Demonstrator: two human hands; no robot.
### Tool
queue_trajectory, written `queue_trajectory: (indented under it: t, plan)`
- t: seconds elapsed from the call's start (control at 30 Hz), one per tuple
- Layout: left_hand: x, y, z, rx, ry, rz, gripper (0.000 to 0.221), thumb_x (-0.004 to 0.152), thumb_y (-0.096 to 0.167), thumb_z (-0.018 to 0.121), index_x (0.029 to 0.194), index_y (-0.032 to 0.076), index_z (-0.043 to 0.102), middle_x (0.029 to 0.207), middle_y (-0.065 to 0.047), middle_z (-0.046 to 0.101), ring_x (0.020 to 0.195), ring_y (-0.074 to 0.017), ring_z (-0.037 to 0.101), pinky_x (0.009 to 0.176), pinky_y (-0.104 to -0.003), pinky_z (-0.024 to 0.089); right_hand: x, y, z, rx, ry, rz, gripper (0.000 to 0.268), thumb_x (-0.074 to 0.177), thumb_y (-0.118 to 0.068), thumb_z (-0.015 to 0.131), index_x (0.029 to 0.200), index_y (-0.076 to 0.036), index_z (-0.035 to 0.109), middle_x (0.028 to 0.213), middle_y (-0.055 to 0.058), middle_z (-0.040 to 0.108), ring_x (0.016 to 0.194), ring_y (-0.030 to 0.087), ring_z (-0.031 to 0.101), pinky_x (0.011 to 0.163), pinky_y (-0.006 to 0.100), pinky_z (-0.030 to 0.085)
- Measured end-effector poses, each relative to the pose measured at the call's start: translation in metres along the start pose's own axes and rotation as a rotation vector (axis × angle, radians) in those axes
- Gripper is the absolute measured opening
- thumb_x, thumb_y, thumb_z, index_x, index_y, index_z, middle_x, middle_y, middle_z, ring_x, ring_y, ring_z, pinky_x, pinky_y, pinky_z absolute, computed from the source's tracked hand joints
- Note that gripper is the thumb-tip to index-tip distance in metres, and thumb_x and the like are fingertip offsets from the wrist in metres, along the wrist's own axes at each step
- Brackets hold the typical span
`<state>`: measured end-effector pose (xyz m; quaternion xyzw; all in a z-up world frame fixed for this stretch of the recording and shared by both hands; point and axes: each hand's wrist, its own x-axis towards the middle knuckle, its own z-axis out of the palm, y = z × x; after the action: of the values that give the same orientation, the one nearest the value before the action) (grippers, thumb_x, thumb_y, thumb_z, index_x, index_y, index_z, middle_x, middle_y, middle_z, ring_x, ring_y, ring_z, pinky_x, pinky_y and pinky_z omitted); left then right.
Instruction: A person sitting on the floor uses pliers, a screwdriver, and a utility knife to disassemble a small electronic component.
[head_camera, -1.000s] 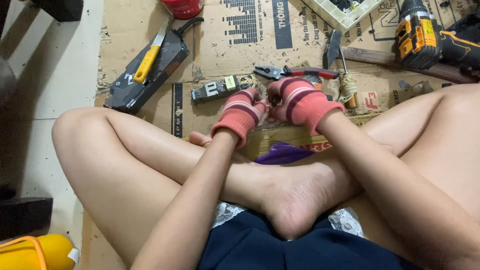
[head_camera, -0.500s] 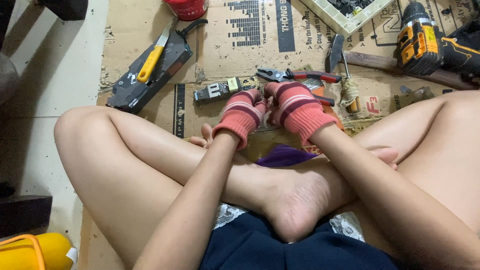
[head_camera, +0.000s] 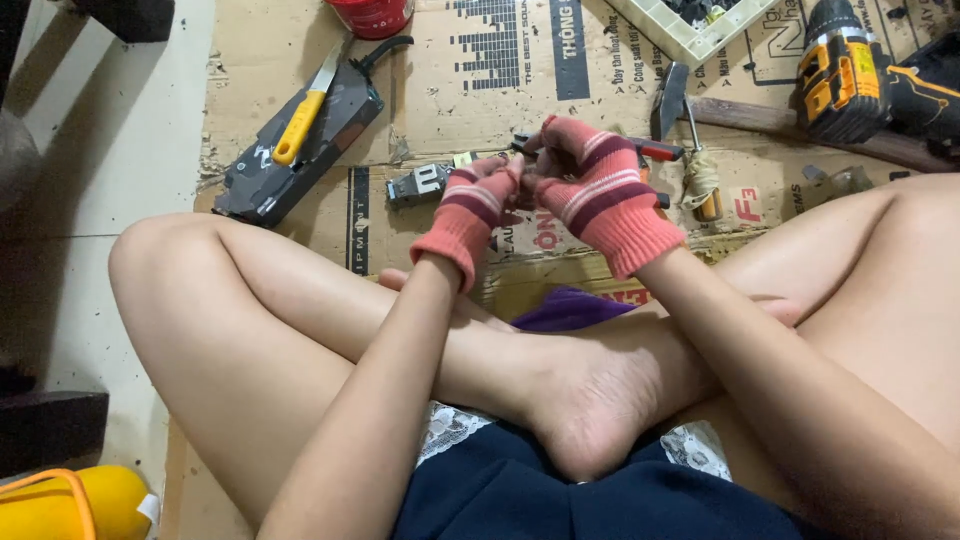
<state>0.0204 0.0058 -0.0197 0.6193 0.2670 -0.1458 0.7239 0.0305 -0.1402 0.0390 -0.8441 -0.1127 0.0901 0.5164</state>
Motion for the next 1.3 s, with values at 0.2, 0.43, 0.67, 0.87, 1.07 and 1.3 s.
queue_trajectory:
  t: [0.2,0.43,0.67,0.87,1.07,1.3]
  plan:
    - [0.000,0.003,0.001,-0.210,0.063,-0.044,0.044,0.097,0.026,0.068,0.131,0.000,0.058,0.106,-0.021,0.069,0.092,-0.0307,0.070,0.073,-0.042,0.064,-0.019,-0.054,-0.014,-0.264,-0.079,0.092,0.055,0.075,-0.023,0.094,0.119,-0.014,0.064,0.111,0.009,0.061,0.101,0.024,0.066,0.090,0.043,0.061]
    - [0.043,-0.028,-0.014,-0.415,0.078,-0.006,0.029,0.097,0.020,0.067,0.108,-0.006,0.060,0.104,-0.024,0.061,0.093,-0.0294,0.063,0.056,-0.030,0.059,-0.025,-0.028,-0.008,-0.366,-0.092,-0.134,0.043,0.078,-0.020,0.091,0.111,-0.007,0.067,0.105,0.015,0.061,0.099,0.034,0.067,0.086,0.049,0.061]
    - [0.000,0.006,-0.004,0.050,-0.033,-0.091,0.052,0.085,0.056,0.069,0.101,0.007,0.069,0.090,-0.015,0.070,0.082,-0.0304,0.073,0.070,-0.042,0.062,-0.018,-0.011,-0.009,-0.597,-0.056,-0.170,0.044,0.076,-0.026,0.087,0.113,-0.012,0.067,0.099,0.013,0.065,0.093,0.035,0.069,0.081,0.051,0.060]
    - [0.011,-0.013,-0.005,0.044,0.050,-0.072,0.070,0.081,0.025,0.084,0.140,0.002,0.054,0.115,-0.027,0.067,0.081,-0.0342,0.074,0.072,-0.052,0.067,-0.019,-0.018,-0.009,-0.629,-0.111,-0.085,0.045,0.076,-0.026,0.086,0.115,-0.017,0.066,0.106,0.011,0.065,0.098,0.033,0.070,0.085,0.049,0.061]
    - [0.017,-0.015,-0.021,-0.163,0.130,-0.112,0.079,0.082,0.019,0.083,0.147,-0.001,0.042,0.109,-0.023,0.067,0.082,-0.0407,0.076,0.076,-0.057,0.064,-0.020,-0.040,-0.018,-0.374,-0.062,0.144,0.035,0.085,-0.016,0.082,0.115,-0.011,0.066,0.106,0.012,0.064,0.099,0.030,0.069,0.087,0.045,0.061]
    - [0.011,0.001,-0.026,-0.219,0.178,-0.194,0.056,0.093,0.026,0.072,0.137,-0.001,0.051,0.091,-0.015,0.070,0.079,-0.0343,0.076,0.074,-0.051,0.065,-0.009,-0.050,-0.049,0.003,0.254,0.484,0.022,0.095,-0.013,0.070,0.116,-0.008,0.065,0.102,0.011,0.072,0.101,0.023,0.073,0.095,0.040,0.057]
